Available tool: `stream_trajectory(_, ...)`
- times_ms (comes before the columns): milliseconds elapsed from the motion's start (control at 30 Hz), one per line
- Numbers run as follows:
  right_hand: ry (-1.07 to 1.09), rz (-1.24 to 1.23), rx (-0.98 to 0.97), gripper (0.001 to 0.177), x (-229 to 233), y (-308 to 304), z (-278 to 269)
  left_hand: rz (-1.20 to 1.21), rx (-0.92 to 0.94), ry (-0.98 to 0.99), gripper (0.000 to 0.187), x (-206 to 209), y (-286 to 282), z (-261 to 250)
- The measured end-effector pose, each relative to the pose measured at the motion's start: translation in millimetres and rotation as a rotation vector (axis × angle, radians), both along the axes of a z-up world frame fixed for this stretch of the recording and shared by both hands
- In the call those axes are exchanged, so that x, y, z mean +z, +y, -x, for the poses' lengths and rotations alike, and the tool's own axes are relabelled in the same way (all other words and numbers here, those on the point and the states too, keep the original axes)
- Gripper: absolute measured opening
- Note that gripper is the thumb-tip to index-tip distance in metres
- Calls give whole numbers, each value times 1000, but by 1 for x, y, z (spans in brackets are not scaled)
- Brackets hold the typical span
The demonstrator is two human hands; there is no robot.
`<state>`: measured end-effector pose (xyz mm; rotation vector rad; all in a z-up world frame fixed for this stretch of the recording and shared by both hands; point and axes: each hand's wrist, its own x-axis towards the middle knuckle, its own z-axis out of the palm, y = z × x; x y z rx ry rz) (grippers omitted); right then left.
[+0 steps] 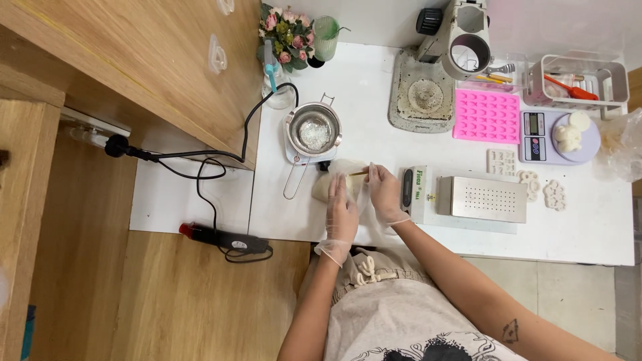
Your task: Heating wax in a pot with a heat gun and adding solid ingredients from a bag using a spoon.
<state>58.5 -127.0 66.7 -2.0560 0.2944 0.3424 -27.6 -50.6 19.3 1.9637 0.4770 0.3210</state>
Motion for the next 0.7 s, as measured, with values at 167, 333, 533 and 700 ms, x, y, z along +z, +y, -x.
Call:
stream_trajectory(167,62,-42,-82,33,-46,-2,-15,2,-24,6,69,7,2,-3)
stream_trajectory(333,23,-46,-147,33,-62,-20,-28,1,-35,5,71,4,9,-4)
stream_trajectory(533,-26,-219,-243,32,-34,-29,-32,72,-25,20,78,16,22,-1)
stream_trajectory(700,-54,-270,-229,34,2,-28,-29,70,32,0,77,14,33,-5)
